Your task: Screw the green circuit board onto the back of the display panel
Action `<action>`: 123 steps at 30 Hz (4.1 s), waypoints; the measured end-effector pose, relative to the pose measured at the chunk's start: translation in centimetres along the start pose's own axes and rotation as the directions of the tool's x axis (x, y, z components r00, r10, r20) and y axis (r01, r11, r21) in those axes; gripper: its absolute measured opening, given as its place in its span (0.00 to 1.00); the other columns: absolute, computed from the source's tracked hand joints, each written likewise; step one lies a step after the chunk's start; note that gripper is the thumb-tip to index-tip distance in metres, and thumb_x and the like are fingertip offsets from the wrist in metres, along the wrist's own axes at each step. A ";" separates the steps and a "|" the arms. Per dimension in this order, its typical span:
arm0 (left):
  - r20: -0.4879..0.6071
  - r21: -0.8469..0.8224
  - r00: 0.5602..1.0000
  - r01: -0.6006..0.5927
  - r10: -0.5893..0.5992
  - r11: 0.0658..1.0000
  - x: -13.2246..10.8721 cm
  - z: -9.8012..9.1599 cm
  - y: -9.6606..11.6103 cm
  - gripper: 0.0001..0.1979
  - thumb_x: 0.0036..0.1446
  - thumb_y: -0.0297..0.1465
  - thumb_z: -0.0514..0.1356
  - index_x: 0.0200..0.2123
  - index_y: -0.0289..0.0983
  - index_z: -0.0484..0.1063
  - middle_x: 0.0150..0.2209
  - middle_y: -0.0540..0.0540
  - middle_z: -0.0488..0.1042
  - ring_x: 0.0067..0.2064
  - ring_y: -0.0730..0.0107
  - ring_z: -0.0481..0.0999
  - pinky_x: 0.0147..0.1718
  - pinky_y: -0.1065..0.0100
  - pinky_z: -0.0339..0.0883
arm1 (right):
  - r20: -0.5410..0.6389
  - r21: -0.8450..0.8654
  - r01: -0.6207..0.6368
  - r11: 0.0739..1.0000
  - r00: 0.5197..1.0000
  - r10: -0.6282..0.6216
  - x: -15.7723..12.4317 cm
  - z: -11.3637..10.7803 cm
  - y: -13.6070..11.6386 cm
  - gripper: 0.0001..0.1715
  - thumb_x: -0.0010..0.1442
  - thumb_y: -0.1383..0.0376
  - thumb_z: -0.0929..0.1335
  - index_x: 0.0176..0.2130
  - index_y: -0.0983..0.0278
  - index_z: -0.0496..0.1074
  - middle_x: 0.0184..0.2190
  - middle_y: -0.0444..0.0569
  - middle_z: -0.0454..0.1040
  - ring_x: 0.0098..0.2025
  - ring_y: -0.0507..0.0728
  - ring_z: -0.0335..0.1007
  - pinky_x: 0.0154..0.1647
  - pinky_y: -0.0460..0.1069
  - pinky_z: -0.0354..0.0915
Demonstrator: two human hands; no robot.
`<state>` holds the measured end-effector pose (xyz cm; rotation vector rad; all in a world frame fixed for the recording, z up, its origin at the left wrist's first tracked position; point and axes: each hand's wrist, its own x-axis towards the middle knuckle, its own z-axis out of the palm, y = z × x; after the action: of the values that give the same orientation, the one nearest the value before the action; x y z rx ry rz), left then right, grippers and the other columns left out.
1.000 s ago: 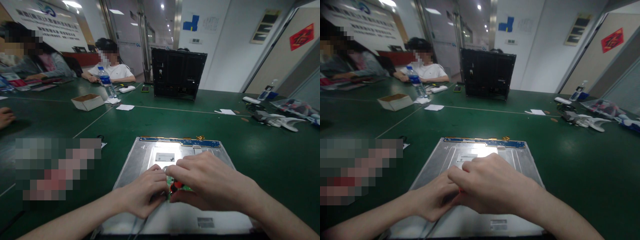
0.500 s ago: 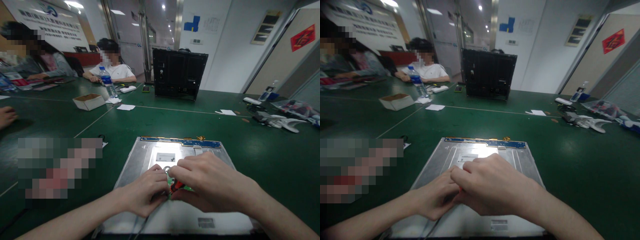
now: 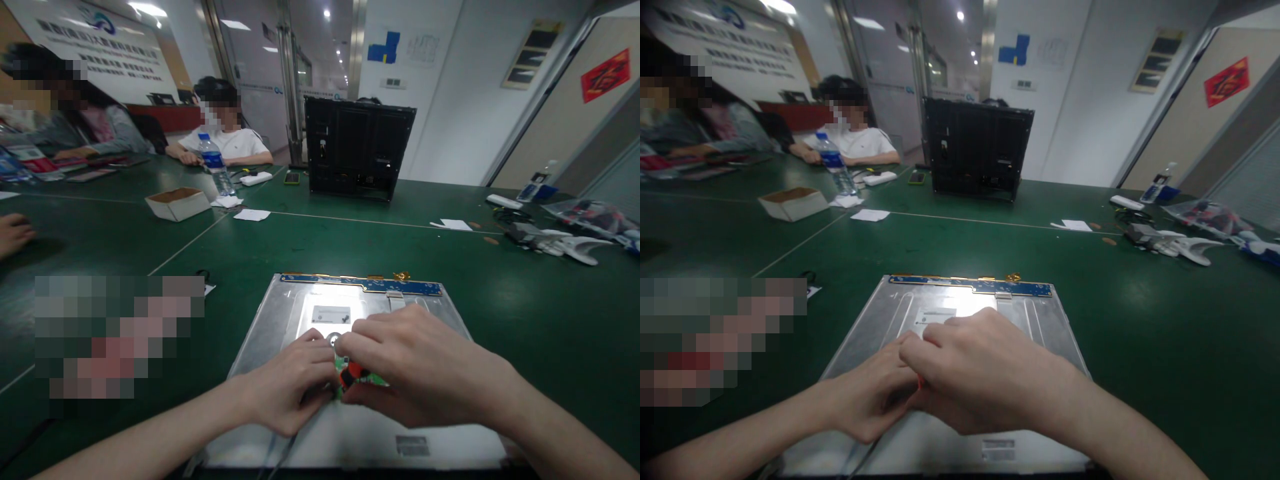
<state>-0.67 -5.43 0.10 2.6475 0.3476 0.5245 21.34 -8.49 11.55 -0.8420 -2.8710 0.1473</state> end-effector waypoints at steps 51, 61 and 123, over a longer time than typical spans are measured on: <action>0.010 -0.003 1.000 0.004 -0.004 1.000 -0.1 0.0 -0.1 0.09 0.50 0.23 0.54 0.37 0.38 0.66 0.36 0.45 0.72 0.38 0.61 0.69 0.38 0.62 0.61 | 0.018 0.015 0.009 1.000 1.000 -0.009 0.2 -0.1 -0.3 0.06 0.58 0.69 0.64 0.39 0.63 0.62 0.34 0.44 0.71 0.30 0.51 0.60 0.24 0.49 0.49; 0.020 -0.024 1.000 0.015 -0.015 1.000 0.0 0.1 -0.1 0.08 0.50 0.24 0.54 0.35 0.38 0.65 0.34 0.46 0.71 0.36 0.62 0.69 0.36 0.62 0.61 | -0.042 -0.055 -0.026 0.998 0.999 0.024 0.4 0.9 -0.1 0.15 0.65 0.52 0.63 0.37 0.61 0.63 0.28 0.43 0.73 0.25 0.51 0.61 0.23 0.49 0.42; 0.017 -0.017 1.000 -0.001 0.001 1.000 -0.1 -0.1 0.0 0.13 0.51 0.24 0.54 0.42 0.37 0.64 0.42 0.42 0.73 0.42 0.57 0.72 0.41 0.59 0.62 | 0.031 0.211 -0.003 0.977 1.000 -0.003 0.2 0.1 -1.2 0.14 0.60 0.69 0.66 0.46 0.63 0.63 0.41 0.47 0.74 0.37 0.53 0.66 0.32 0.48 0.57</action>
<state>-0.75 -5.40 0.13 2.6342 0.3350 0.5032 20.56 -9.41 11.61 -0.8049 -2.8181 0.4610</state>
